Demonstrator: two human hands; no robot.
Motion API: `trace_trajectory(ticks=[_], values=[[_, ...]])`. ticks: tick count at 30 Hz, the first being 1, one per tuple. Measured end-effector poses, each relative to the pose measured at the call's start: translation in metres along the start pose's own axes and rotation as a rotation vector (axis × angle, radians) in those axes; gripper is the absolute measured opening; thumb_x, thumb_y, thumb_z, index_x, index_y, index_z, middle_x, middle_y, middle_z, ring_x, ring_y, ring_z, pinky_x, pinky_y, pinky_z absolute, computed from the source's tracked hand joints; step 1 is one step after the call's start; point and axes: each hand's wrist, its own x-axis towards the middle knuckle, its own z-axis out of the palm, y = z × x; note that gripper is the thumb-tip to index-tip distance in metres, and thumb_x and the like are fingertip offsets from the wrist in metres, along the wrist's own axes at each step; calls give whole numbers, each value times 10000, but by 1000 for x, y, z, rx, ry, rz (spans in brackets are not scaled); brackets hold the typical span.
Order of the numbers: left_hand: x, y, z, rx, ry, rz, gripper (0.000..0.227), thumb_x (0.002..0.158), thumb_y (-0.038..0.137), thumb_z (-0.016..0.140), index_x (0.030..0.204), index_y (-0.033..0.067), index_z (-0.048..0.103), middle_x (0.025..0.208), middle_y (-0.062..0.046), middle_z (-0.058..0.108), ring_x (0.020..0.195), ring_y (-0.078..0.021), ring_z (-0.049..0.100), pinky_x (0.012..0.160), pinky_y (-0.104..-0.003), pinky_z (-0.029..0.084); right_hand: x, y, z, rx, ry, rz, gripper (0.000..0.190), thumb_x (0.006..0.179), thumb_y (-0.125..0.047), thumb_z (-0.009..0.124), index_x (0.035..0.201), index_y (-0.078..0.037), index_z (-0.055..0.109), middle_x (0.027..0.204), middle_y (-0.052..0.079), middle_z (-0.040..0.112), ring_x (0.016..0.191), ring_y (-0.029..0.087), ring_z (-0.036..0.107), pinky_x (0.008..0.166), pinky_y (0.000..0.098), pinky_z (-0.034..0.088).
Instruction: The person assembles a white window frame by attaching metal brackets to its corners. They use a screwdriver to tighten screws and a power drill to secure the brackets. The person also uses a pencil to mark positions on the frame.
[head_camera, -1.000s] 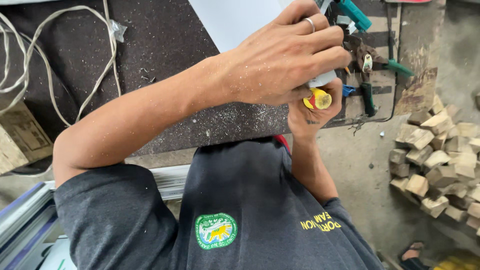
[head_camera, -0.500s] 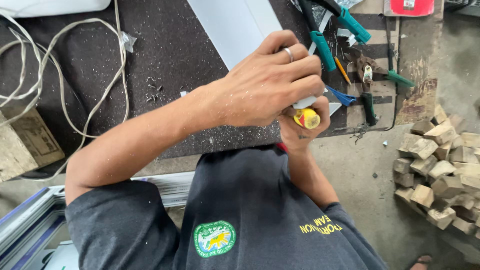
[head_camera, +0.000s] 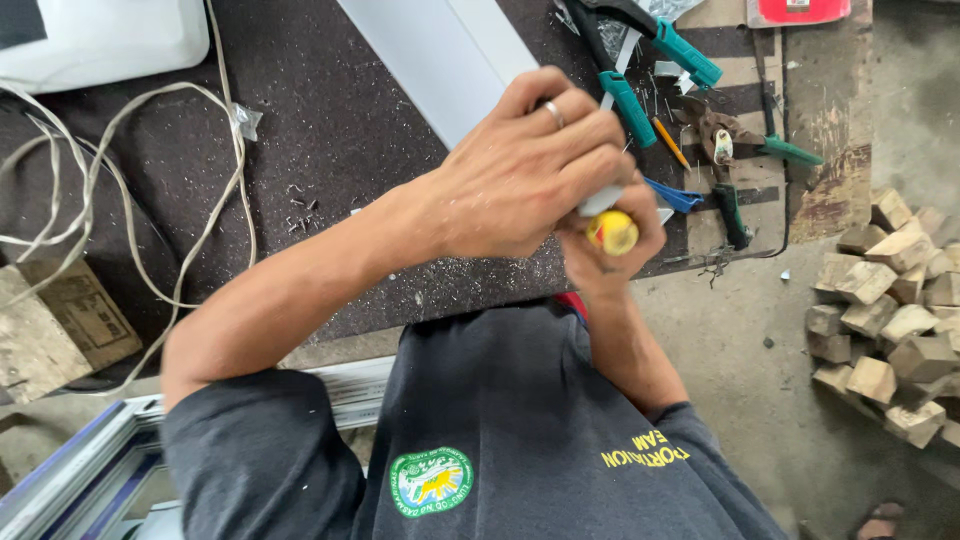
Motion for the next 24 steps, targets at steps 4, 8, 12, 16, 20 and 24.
trace_trajectory(ticks=[4,8,12,16,20,24], values=[[23,-9,14,86,61,10,464,825,124,790,1232,105,567,1228,-35,580,1285,-237,531,1177,-439,300,22,3,-14,65,49,90,318,928,42,806,1123,-48,572,1092,53,629,966,113,585,923,258,494],[38,-18,18,29,28,7,512,830,209,830,1246,91,555,1223,-43,566,1262,-257,524,1158,-443,306,27,-11,-32,188,104,174,254,959,-183,729,1134,-57,596,1177,83,627,931,127,608,845,286,530],[46,-19,16,62,9,21,540,823,235,862,1239,92,548,1232,-49,559,1235,-265,526,1128,-461,315,18,-30,-52,-388,-6,-18,303,1013,-279,628,1154,-11,604,1221,136,604,1041,205,585,901,354,490],[36,-20,16,72,4,20,593,811,197,844,1299,80,526,1268,-58,556,1274,-265,521,1172,-451,317,-24,-50,-71,-829,-189,376,325,884,-248,798,1105,-28,708,1028,143,670,922,253,652,786,398,554],[23,-25,19,49,39,39,614,824,199,828,1344,80,524,1323,-61,548,1323,-252,496,1197,-438,282,-112,-75,-51,-407,450,784,337,955,-203,775,1254,-62,709,1124,194,708,889,274,673,795,410,560],[14,-26,22,126,175,77,565,867,246,858,1317,112,546,1329,-22,551,1387,-233,470,1204,-535,180,-195,-117,5,304,886,464,496,1000,-225,743,1467,-115,615,1239,194,668,990,275,667,893,409,571]])
